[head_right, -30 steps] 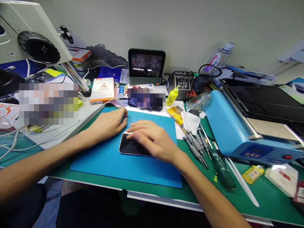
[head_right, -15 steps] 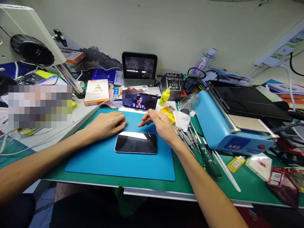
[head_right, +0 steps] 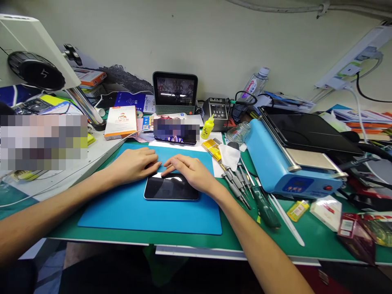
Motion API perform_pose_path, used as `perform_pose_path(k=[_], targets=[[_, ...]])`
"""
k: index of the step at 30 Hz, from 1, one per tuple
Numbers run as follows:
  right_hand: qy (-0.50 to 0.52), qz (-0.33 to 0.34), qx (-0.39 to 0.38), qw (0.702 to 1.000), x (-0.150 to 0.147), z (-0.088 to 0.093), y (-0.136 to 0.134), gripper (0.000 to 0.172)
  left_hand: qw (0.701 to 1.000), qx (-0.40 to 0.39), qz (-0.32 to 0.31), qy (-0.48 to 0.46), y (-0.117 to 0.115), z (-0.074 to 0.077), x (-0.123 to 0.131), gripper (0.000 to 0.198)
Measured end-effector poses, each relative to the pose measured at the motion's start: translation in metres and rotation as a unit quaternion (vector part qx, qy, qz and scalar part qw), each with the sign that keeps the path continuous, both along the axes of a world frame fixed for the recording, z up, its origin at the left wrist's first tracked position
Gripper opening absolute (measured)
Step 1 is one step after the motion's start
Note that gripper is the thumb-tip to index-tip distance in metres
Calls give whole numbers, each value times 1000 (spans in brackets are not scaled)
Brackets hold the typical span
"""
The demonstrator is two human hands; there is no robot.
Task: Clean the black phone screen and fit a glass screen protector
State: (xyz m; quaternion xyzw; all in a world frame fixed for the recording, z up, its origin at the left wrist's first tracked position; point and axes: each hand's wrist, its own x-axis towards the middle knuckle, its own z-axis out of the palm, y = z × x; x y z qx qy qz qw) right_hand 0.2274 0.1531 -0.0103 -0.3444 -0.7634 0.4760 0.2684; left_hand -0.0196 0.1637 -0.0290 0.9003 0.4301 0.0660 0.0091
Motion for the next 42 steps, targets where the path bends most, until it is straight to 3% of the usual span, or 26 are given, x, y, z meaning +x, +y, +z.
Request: perform_pose_path(k=[12, 29, 42], targets=[[-27, -24, 29, 999, 7, 1, 12, 64, 999, 31, -6, 0, 0, -3, 0, 36], [-30, -79, 44, 995, 25, 4, 21, 63, 999, 41, -11, 8, 0, -3, -1, 37], [-12, -80, 36, 996, 22, 4, 17, 59, 1000, 19, -10, 1, 0, 0, 0, 41]])
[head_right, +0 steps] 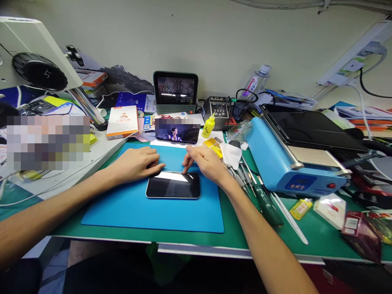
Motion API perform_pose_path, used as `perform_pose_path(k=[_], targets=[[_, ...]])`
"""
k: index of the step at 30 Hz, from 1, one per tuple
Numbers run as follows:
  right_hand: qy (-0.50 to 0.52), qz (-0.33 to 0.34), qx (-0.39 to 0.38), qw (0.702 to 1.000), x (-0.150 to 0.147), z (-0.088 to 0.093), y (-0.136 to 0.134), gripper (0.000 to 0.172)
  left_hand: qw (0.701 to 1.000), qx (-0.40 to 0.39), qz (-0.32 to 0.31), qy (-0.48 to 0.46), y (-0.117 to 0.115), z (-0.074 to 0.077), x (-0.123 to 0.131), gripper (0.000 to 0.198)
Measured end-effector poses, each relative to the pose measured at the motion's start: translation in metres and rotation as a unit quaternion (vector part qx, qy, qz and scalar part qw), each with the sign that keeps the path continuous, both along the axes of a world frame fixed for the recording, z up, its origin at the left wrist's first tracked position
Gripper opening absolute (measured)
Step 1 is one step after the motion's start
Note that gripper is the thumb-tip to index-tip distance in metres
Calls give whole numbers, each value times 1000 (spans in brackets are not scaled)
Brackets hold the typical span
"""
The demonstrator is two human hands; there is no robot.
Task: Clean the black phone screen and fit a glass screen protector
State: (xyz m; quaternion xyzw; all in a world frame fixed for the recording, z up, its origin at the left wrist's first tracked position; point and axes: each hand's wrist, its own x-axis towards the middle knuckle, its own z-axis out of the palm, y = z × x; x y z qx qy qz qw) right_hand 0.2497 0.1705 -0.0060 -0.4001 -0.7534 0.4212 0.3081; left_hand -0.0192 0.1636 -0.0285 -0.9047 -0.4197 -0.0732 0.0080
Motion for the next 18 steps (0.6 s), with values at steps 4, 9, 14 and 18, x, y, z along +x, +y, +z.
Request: perform_pose_path(k=[4, 9, 14, 18], targets=[[-6, 12, 0, 1000, -3, 0, -3, 60, 1000, -3, -2, -1, 1, -1, 0, 41], [-14, 47, -6, 999, -7, -2, -5, 62, 1000, 0, -1, 1, 1, -1, 0, 41], [-26, 81, -12, 996, -8, -2, -4, 64, 1000, 5, 0, 1, 0, -1, 0, 40], [-36, 81, -28, 996, -2, 1, 0, 64, 1000, 12, -6, 5, 0, -1, 0, 40]])
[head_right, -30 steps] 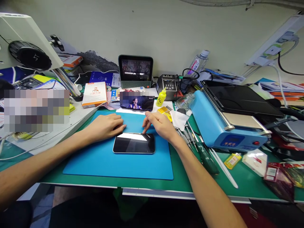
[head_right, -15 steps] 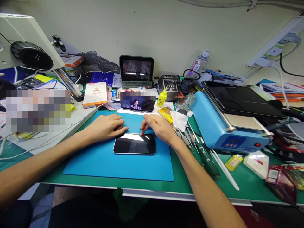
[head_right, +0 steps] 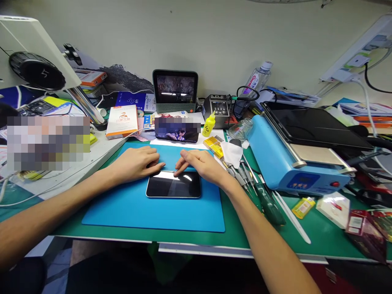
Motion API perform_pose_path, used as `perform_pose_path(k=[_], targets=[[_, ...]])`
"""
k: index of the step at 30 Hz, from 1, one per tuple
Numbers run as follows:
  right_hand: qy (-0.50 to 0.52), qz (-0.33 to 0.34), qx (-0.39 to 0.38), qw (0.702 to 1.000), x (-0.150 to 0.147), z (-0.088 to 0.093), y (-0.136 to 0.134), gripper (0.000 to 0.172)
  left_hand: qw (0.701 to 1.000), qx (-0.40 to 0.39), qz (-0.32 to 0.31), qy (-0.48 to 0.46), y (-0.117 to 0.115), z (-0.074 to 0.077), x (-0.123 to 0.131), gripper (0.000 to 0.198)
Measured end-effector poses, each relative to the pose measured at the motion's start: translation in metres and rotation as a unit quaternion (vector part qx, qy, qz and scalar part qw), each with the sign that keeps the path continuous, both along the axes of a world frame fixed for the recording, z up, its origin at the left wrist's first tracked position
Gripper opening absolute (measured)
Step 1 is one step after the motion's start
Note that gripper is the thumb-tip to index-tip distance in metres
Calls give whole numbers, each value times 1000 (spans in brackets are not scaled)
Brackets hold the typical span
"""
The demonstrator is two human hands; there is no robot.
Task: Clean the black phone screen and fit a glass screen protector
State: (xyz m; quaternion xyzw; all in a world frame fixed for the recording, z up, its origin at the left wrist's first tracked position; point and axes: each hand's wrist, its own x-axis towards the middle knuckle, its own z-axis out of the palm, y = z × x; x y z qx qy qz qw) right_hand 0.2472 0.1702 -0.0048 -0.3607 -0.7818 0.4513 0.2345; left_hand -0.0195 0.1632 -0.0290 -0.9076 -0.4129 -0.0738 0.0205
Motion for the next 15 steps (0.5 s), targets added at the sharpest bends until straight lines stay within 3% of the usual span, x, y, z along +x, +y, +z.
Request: perform_pose_path(k=[9, 15], targets=[[-13, -53, -8, 998, 17, 7, 8, 63, 1000, -8, -2, 1, 1, 1, 0, 38], [-40, -74, -12, 996, 25, 10, 12, 34, 1000, -11, -2, 2, 0, 2, 0, 38]])
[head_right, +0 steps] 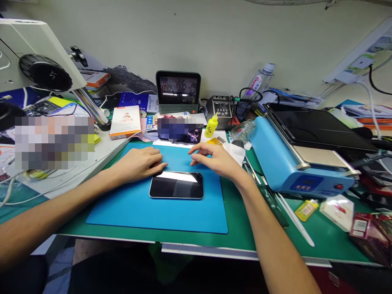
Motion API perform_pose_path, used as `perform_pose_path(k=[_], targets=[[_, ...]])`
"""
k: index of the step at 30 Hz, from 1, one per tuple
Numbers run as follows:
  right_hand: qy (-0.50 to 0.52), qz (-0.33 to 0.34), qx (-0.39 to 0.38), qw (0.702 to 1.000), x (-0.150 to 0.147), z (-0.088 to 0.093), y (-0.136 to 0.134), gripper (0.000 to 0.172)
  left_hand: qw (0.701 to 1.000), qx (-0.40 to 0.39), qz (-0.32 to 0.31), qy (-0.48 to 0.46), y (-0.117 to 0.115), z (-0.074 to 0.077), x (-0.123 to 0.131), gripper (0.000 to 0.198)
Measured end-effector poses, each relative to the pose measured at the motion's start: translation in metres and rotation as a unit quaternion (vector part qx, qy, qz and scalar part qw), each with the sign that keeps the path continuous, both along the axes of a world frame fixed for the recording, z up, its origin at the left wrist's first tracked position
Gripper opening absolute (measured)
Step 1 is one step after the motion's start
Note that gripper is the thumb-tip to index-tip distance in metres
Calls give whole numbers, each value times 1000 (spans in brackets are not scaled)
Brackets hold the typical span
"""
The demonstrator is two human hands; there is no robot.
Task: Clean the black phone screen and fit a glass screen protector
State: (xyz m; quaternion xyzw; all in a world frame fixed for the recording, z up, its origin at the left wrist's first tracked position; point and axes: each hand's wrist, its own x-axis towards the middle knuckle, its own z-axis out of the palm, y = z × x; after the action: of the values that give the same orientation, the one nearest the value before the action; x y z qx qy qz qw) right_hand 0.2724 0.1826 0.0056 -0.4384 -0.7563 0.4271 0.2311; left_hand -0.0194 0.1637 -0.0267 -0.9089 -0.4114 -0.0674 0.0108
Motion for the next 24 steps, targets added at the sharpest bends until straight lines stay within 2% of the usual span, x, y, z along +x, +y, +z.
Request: perform_pose_path(k=[4, 9, 20, 24], targets=[[-64, 58, -53, 995, 11, 2, 4, 39, 1000, 6, -18, -3, -1, 0, 1, 39], [-90, 83, -83, 989, 15, 6, 2, 35, 1000, 12, -23, -5, -1, -2, 1, 39], [-118, 71, -51, 989, 6, -2, 0, 26, 999, 19, -27, 4, -1, -3, 2, 39], [-113, 69, -39, 990, 4, -8, 0, 29, 1000, 19, -23, 5, -1, -4, 3, 39]])
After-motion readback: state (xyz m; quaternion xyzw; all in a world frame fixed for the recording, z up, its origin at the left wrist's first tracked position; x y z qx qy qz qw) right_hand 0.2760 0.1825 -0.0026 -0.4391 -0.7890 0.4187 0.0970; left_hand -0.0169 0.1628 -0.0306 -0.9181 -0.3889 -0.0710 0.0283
